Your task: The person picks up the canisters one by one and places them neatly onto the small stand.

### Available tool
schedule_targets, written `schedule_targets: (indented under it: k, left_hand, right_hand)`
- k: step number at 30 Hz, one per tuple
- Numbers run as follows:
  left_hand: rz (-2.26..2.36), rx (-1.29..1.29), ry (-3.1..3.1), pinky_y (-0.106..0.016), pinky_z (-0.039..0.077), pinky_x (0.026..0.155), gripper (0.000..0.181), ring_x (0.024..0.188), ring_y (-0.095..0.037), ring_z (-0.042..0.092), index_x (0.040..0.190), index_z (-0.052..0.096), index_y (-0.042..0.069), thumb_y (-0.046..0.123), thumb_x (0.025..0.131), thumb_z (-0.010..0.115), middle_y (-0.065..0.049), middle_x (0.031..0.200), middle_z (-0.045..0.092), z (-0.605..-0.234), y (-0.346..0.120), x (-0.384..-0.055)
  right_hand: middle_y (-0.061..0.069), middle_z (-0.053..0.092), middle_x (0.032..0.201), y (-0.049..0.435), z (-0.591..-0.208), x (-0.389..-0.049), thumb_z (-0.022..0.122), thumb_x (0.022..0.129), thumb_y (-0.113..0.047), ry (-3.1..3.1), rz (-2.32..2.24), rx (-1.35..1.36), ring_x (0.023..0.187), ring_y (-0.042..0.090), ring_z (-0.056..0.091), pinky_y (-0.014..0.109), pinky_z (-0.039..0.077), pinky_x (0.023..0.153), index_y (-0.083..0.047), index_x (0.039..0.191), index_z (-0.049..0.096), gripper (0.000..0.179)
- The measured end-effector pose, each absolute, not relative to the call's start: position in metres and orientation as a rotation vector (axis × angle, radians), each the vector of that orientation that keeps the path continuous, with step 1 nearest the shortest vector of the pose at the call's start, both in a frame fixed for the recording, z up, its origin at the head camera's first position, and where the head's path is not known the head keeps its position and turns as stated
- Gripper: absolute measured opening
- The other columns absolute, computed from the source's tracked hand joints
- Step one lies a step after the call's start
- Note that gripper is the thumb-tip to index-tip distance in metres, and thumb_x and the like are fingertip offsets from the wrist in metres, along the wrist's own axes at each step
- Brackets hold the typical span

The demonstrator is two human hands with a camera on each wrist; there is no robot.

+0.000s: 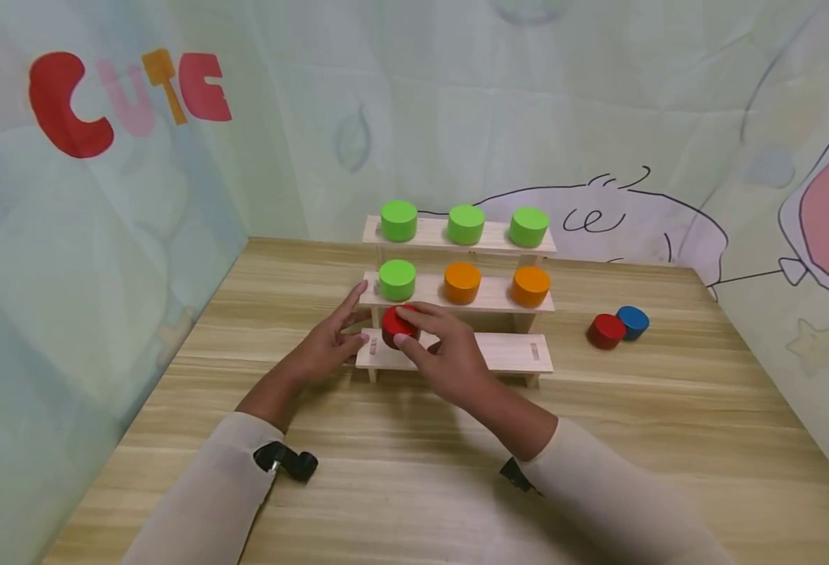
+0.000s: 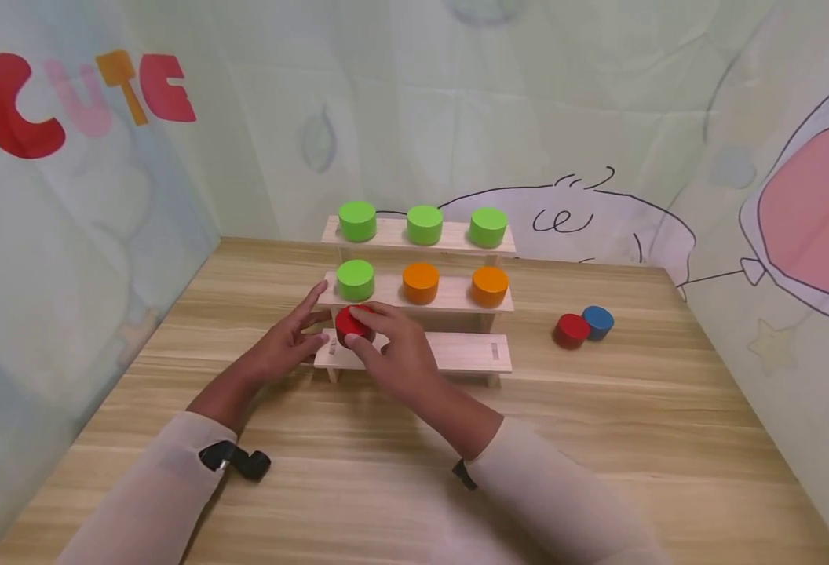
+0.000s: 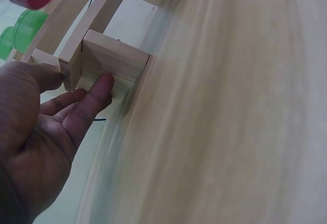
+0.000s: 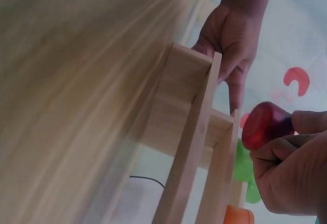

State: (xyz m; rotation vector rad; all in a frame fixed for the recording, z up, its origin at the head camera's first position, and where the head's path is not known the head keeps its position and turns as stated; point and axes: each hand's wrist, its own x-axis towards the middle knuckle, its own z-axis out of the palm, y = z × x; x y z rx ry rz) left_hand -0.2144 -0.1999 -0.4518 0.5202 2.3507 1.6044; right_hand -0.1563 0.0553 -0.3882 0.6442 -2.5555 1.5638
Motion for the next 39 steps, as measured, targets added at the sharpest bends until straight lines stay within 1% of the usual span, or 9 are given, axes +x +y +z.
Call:
schedule_targets:
  k: [4, 6, 8, 10, 11, 12, 20, 30, 39]
  left_hand:
    - [1.598, 0.520, 2.349, -0.054, 0.065, 0.100, 0.095, 0.142, -0.052, 0.061, 0.172, 0.003, 0.058, 0.006, 0.113, 0.057, -0.025, 0.176, 0.034, -0.452, -0.200, -0.213]
    - [1.597, 0.519, 2.349, -0.053, 0.065, 0.101, 0.095, 0.142, -0.052, 0.061, 0.171, 0.004, 0.058, 0.006, 0.113, 0.057, -0.025, 0.176, 0.035, -0.451, -0.200, -0.213]
    - [1.596, 0.517, 2.351, -0.053, 0.065, 0.101, 0.095, 0.142, -0.052, 0.061, 0.171, 0.004, 0.059, 0.006, 0.113, 0.057, -0.024, 0.177, 0.035, -0.452, -0.200, -0.214]
    - [1.599, 0.515, 2.351, -0.053, 0.065, 0.101, 0.094, 0.142, -0.052, 0.061, 0.171, 0.004, 0.058, 0.006, 0.113, 0.056, -0.024, 0.177, 0.035, -0.452, -0.200, -0.214]
    - [1.599, 0.508, 2.353, -0.053, 0.065, 0.101, 0.094, 0.142, -0.052, 0.061, 0.171, 0.005, 0.059, 0.006, 0.113, 0.057, -0.024, 0.176, 0.035, -0.452, -0.200, -0.214]
    - [1.597, 0.510, 2.352, -0.053, 0.065, 0.101, 0.094, 0.142, -0.052, 0.061, 0.171, 0.004, 0.059, 0.006, 0.113, 0.057, -0.024, 0.176, 0.035, -0.452, -0.200, -0.214]
    - [1.600, 0.494, 2.336, -0.054, 0.064, 0.102, 0.095, 0.141, -0.050, 0.063, 0.168, 0.006, 0.064, 0.007, 0.113, 0.058, -0.021, 0.177, 0.036, -0.451, -0.199, -0.214]
    - [1.627, 0.545, 2.319, -0.054, 0.064, 0.102, 0.093, 0.138, -0.052, 0.064, 0.172, 0.005, 0.056, 0.003, 0.113, 0.054, -0.026, 0.176, 0.033, -0.450, -0.200, -0.215]
    - [1.611, 0.538, 2.326, -0.054, 0.064, 0.102, 0.094, 0.140, -0.053, 0.062, 0.173, 0.003, 0.054, 0.003, 0.113, 0.055, -0.026, 0.176, 0.033, -0.448, -0.199, -0.213]
  right_hand:
    - [0.009, 0.064, 0.158, 0.049, -0.392, -0.158, 0.079, 0.101, -0.009, -2.588, 1.641, 0.591, 0.135, 0.032, 0.068, 0.033, 0.069, 0.081, -0.013, 0.149, 0.069, 0.049]
    - [0.009, 0.065, 0.157, 0.047, -0.394, -0.161, 0.080, 0.099, -0.006, -2.589, 1.654, 0.576, 0.139, 0.033, 0.066, 0.040, 0.069, 0.092, -0.012, 0.149, 0.069, 0.051]
    - [0.009, 0.067, 0.155, 0.045, -0.396, -0.163, 0.080, 0.098, -0.005, -2.590, 1.651, 0.566, 0.144, 0.032, 0.064, 0.046, 0.065, 0.106, -0.011, 0.148, 0.070, 0.051]
    - [0.009, 0.068, 0.154, 0.043, -0.398, -0.166, 0.081, 0.098, -0.005, -2.595, 1.645, 0.556, 0.148, 0.032, 0.061, 0.048, 0.057, 0.118, -0.010, 0.147, 0.070, 0.051]
    - [0.009, 0.068, 0.154, 0.042, -0.399, -0.167, 0.081, 0.097, -0.005, -2.601, 1.639, 0.549, 0.149, 0.032, 0.061, 0.049, 0.052, 0.123, -0.010, 0.147, 0.070, 0.051]
    - [0.010, 0.069, 0.153, 0.041, -0.400, -0.167, 0.081, 0.097, -0.005, -2.609, 1.638, 0.541, 0.148, 0.032, 0.061, 0.050, 0.051, 0.124, -0.010, 0.147, 0.071, 0.051]
    - [0.011, 0.069, 0.153, 0.035, -0.402, -0.169, 0.081, 0.098, -0.005, -2.686, 1.630, 0.488, 0.148, 0.033, 0.061, 0.051, 0.050, 0.125, -0.011, 0.146, 0.071, 0.050]
    - [0.008, 0.067, 0.155, 0.036, -0.401, -0.170, 0.081, 0.098, -0.007, -2.756, 1.610, 0.474, 0.151, 0.031, 0.058, 0.052, 0.047, 0.128, -0.013, 0.148, 0.070, 0.051]
    - [0.007, 0.067, 0.155, 0.037, -0.403, -0.171, 0.082, 0.097, -0.007, -2.777, 1.555, 0.505, 0.151, 0.032, 0.058, 0.052, 0.047, 0.128, -0.012, 0.151, 0.068, 0.055]
